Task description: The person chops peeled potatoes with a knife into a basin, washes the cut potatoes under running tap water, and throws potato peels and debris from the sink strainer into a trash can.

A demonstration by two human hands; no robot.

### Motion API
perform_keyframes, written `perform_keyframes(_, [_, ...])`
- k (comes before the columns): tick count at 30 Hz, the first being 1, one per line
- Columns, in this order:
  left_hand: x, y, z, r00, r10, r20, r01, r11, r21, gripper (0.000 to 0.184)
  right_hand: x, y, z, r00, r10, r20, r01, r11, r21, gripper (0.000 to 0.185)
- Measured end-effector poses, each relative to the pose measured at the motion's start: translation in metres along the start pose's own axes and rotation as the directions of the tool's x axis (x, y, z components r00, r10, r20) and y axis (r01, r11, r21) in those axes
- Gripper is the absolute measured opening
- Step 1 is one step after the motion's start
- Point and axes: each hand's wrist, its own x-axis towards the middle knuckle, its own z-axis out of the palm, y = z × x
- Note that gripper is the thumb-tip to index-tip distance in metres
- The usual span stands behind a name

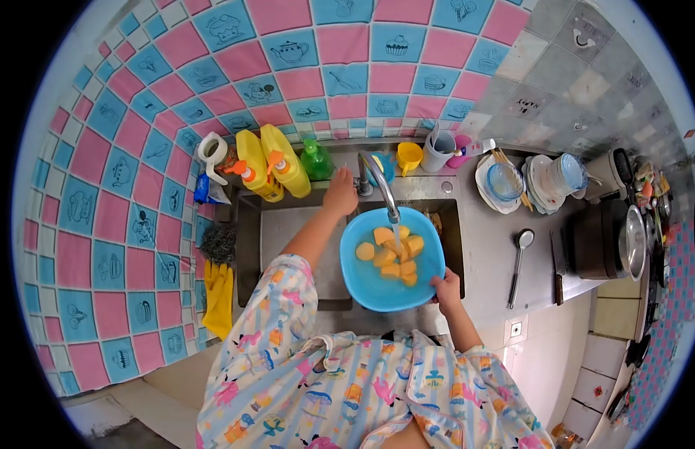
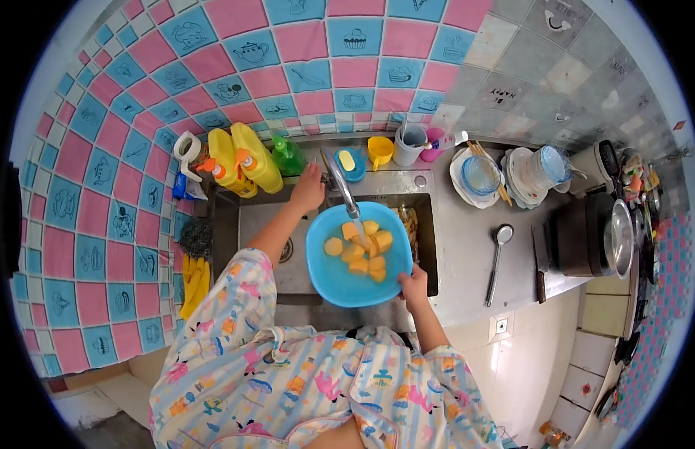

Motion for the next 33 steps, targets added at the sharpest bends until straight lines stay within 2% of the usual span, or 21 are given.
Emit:
perform_keyframes(3, [0.011,-0.004,-0.006,0.99,-0.021,0.14,0.018,0.999,0.027,0.061,0.0,0.0,0.003,1.0,0.016,0.009,-0.016,1.0,0.005,0.026])
perform_keyframes(6, [0.014,-0.013,0.0,0.986,-0.024,0.163,0.026,1.0,-0.01,0.062,0.001,-0.003,0.004,1.0,0.016,0.016,-0.016,1.0,0.005,0.026])
perform_keyframes(10, [0.006,-0.019,0.004,0.985,-0.115,0.132,0.162,0.884,-0.439,0.064,0.004,-0.003,0.0,1.0,0.003,0.017,-0.002,0.999,-0.032,0.027])
perform_keyframes(12, [-0.013,-0.014,0.002,0.972,-0.192,0.137,0.235,0.751,-0.617,0.066,0.006,-0.002,-0.007,1.0,0.023,0.015,-0.022,0.999,-0.049,0.028])
perform_keyframes(14, [-0.06,0.011,-0.016,0.943,-0.305,0.133,0.306,0.636,-0.708,0.064,0.006,-0.004,-0.013,0.999,0.035,0.014,-0.034,0.999,-0.042,0.03])
perform_keyframes(16, [-0.109,0.025,-0.025,0.862,-0.302,0.407,0.504,0.415,-0.758,0.065,0.003,-0.01,-0.012,0.999,0.037,-0.01,-0.037,0.999,0.002,0.023])
perform_keyframes(18, [-0.163,0.065,-0.055,0.769,-0.27,0.58,0.629,0.156,-0.761,0.066,-0.001,-0.015,-0.014,0.998,0.061,0.019,-0.062,0.998,0.015,0.022])
perform_keyframes(20, [-0.203,0.083,-0.049,0.687,-0.236,0.687,0.72,0.09,-0.689,0.058,-0.011,-0.031,-0.008,0.998,0.035,0.044,-0.035,0.999,-0.014,0.025])
perform_keyframes(21, [-0.219,0.084,-0.037,0.694,-0.2,0.692,0.706,-0.002,-0.709,0.055,-0.014,-0.037,-0.005,0.998,0.023,0.06,-0.021,0.999,-0.029,0.026])
perform_keyframes(23, [-0.238,0.083,-0.01,0.715,-0.125,0.688,0.665,-0.184,-0.724,0.052,-0.003,-0.033,-0.007,0.994,-0.071,0.084,0.087,0.976,-0.199,0.033])
perform_keyframes(24, [-0.238,0.088,-0.008,0.697,-0.179,0.694,0.669,-0.185,-0.72,0.049,0.002,-0.033,-0.008,0.988,-0.119,0.099,0.142,0.949,-0.281,0.037])
perform_keyframes(25, [-0.239,0.092,-0.004,0.72,-0.18,0.67,0.636,-0.217,-0.741,0.047,-0.005,-0.045,-0.001,0.967,-0.254,0.011,0.226,0.839,-0.495,0.042])
perform_keyframes(27, [-0.242,0.099,0.004,0.764,-0.191,0.617,0.561,-0.278,-0.78,0.044,-0.017,-0.063,0.025,0.836,-0.547,-0.05,0.26,0.474,-0.841,0.051])
perform_keyframes(29, [-0.243,0.11,0.006,0.766,-0.238,0.597,0.534,-0.282,-0.797,0.04,0.001,-0.063,0.044,0.545,-0.813,0.204,0.409,0.045,-0.912,0.066])
perform_keyframes(31, [-0.246,0.118,0.007,0.76,-0.273,0.59,0.524,-0.278,-0.805,0.038,0.009,-0.033,0.067,0.568,-0.712,0.414,0.492,-0.109,-0.863,0.066])
perform_keyframes(33, [-0.247,0.124,0.009,0.753,-0.298,0.587,0.525,-0.267,-0.808,0.037,-0.015,-0.039,0.099,0.778,-0.499,0.381,0.445,0.01,-0.896,0.067])
